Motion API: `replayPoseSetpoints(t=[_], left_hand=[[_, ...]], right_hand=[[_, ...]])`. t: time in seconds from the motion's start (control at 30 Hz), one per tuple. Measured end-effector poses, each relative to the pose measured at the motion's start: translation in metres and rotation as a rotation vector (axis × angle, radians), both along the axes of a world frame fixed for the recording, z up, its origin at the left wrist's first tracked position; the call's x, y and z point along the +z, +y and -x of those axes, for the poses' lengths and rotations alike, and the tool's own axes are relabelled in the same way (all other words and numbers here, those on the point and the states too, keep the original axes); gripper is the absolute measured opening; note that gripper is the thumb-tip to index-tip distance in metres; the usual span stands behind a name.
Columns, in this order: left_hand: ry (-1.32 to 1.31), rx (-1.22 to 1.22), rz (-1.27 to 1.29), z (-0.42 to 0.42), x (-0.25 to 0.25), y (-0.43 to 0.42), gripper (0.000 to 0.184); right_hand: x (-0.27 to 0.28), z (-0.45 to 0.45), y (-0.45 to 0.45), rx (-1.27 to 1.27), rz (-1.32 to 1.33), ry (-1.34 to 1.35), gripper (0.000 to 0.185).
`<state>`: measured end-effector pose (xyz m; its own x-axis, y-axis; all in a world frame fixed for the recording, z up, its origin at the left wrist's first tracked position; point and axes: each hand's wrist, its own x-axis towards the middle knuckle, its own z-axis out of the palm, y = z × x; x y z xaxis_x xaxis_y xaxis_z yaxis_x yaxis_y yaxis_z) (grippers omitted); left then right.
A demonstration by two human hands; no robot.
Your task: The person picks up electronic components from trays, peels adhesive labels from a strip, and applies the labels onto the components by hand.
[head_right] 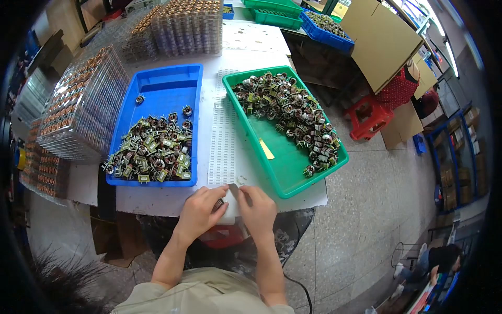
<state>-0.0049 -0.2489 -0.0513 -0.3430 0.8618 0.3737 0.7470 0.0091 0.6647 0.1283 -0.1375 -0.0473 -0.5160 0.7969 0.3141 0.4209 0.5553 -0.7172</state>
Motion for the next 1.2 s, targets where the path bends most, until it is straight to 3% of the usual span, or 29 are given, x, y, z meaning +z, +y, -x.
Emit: replayPoseSetpoints(t=[0.27,0.47,1.2], left_hand=[[0.021,0.006,-0.028,0.0008,-0.0009,-0.0041,0.028],[0.019,0.026,-0.018,-0.0011,0.0005,-0.0025,0.027],[0.034,0.045,-0.018,-0.0023,-0.0022,-0.0032,0.026]], right_hand=[[-0.0025,-0.0073,0.0024,-0.019,0.175,0.042,0.010],[-0.0021,0.0005,-0.0028,-0.034,-0.010,0.012,0.009],[0.0018,-0.0020,-0.0020,-0.011,0.022,0.013,0.009]])
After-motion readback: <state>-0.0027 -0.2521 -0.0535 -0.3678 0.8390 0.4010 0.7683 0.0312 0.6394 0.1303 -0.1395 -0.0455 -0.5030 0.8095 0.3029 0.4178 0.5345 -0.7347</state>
